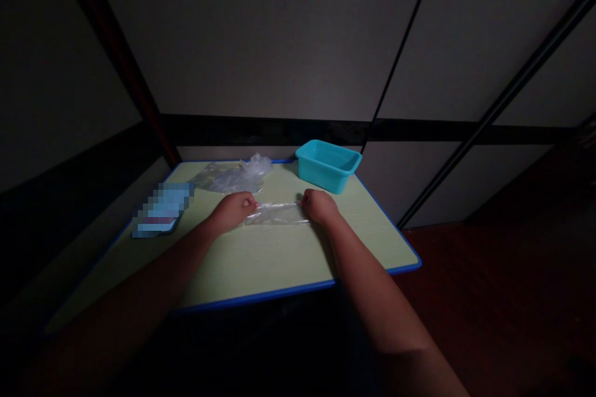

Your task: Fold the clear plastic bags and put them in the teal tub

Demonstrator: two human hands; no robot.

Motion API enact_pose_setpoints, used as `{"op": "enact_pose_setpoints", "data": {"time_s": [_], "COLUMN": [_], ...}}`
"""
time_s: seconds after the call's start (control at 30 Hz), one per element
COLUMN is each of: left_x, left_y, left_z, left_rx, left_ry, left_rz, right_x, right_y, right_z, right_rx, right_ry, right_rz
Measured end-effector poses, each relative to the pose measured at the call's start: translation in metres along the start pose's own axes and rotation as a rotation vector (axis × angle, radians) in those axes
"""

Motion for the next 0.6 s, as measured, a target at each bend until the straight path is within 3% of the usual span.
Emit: {"op": "enact_pose_setpoints", "data": {"time_s": [0.5,0.6], "left_x": [-0.0027,0.0024], "left_y": [-0.0035,0.0036], "left_z": [-0.0032,0.0002], "left_rx": [0.024,0.107], "left_ry": [-0.007,-0.026], "left_rz": [-0.094,-0.110], "right_x": [-0.0012,-0.0011], "right_y": [-0.0002,-0.0012], "right_z": [-0.0002,-0.0006], "right_rx": [0.014,-0.001], "right_ry": [-0.027,-0.026], "right_rz": [0.058,0.056]}}
Point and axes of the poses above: each hand's wrist, its own z-axis away from the middle knuckle, its own y-axis out of the back of the hand, x = y × z, the point moved 5 cm from there along -z, towards the middle knuckle, and after that the axes turned 15 degrees about y, right-handed, at the moved point
